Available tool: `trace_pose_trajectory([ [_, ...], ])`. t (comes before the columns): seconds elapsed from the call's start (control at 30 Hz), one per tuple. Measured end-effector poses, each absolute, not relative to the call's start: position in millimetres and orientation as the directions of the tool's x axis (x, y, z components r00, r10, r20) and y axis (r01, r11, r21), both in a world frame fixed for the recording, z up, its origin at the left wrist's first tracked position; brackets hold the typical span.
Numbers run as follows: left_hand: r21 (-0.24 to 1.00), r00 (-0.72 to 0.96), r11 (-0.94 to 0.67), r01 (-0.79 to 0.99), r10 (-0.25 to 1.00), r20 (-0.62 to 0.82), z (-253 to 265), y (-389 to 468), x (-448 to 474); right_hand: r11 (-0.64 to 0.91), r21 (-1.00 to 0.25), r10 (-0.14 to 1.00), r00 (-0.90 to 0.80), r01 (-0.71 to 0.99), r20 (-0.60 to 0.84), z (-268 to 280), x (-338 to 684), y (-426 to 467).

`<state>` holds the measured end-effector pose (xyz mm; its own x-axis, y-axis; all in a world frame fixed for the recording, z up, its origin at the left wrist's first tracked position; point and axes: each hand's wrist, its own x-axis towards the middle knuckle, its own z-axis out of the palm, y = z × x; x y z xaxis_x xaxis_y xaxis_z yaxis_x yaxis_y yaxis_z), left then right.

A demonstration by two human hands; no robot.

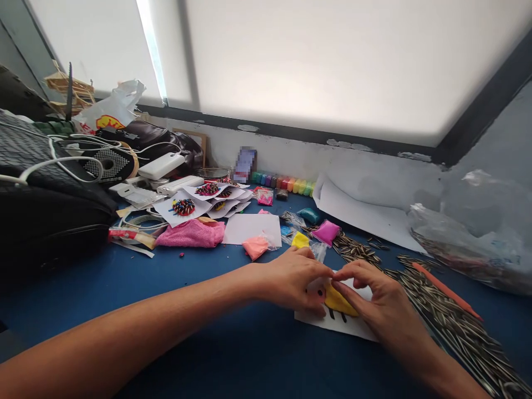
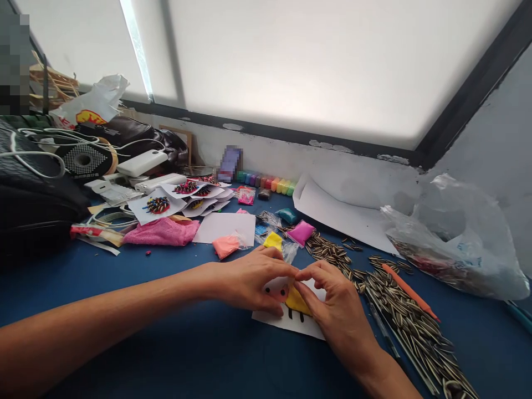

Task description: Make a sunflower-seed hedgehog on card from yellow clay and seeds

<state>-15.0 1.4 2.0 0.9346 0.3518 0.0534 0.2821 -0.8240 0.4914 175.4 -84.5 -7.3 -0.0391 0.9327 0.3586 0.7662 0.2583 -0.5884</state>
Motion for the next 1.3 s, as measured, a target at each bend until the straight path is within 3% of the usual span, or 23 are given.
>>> trace_pose_trajectory([
  [0.4, 0.538, 0.91, -0.786, 0.303, 0.407, 0.081, -6, 7, -11, 0.239, -0.604, 0.946, -0.041, 0.76, 0.323, -13, 175, -86],
  [0.73, 0.646, 0.905, -0.713, 0.271, 0.418, 0.082, -13, 14, -12, 0.258, -0.582, 0.948, -0.087, 0.771, 0.305, -16, 170, -82],
  [1.3, 0.639, 0.912, -0.727, 0.25, 0.399, 0.097, -17, 17, -13, 0.382, -0.252, 0.887, -0.276, 0.889, 0.369, -10, 169, -84],
])
